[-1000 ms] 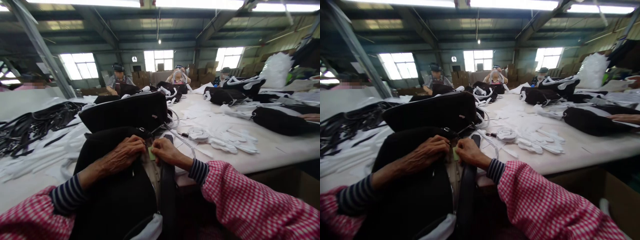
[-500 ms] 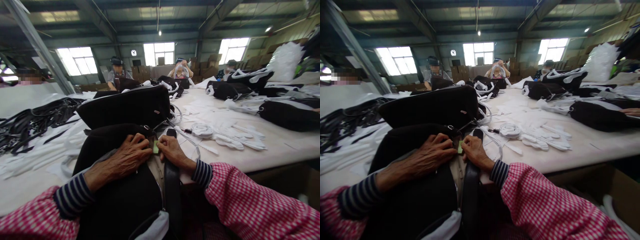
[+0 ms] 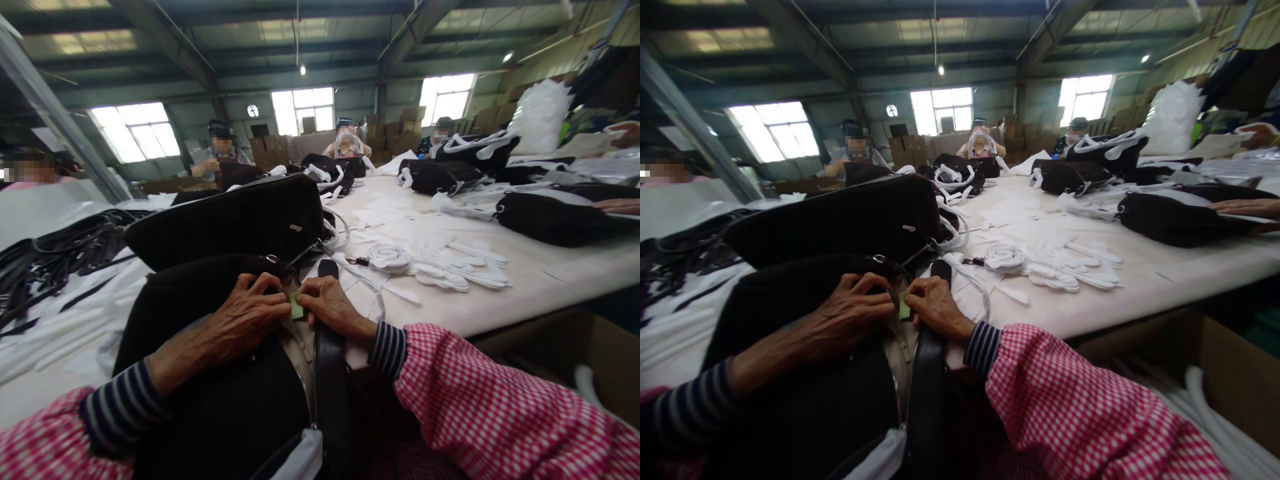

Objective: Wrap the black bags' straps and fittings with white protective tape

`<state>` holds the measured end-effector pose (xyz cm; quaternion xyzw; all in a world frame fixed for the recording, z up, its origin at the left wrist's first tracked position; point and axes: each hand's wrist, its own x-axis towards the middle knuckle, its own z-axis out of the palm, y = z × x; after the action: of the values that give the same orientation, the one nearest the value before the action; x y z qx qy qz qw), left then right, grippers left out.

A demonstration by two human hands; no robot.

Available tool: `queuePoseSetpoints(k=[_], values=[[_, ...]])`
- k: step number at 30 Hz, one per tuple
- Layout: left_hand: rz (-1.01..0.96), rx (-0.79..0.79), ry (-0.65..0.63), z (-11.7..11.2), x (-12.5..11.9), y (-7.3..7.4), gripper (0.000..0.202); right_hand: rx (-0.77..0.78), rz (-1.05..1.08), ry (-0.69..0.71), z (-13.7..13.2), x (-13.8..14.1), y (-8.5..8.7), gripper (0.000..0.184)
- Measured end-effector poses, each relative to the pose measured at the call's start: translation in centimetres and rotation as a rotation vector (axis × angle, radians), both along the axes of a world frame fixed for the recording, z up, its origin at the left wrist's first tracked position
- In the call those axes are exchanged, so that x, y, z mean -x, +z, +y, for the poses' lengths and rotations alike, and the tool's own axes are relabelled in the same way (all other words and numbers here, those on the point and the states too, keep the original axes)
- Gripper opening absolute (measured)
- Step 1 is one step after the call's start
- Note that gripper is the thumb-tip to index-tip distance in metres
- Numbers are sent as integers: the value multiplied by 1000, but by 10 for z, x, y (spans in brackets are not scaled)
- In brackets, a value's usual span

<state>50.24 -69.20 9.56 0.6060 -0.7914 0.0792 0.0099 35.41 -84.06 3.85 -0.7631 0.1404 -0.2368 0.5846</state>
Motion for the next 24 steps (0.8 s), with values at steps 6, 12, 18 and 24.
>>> queuePoseSetpoints(k=[6, 12, 18, 24], values=[[164, 45, 76, -3, -14, 0, 15, 148, 104, 147, -7, -7, 16, 15], [293, 93, 129, 0, -15, 6, 21, 259, 282, 293, -1, -25, 32, 15], [186, 171, 21, 13, -14, -4, 23, 776, 417, 133, 14, -25, 35, 7], [114, 227, -18, 23, -8, 2, 24, 788, 421, 61, 25, -17, 32, 15]])
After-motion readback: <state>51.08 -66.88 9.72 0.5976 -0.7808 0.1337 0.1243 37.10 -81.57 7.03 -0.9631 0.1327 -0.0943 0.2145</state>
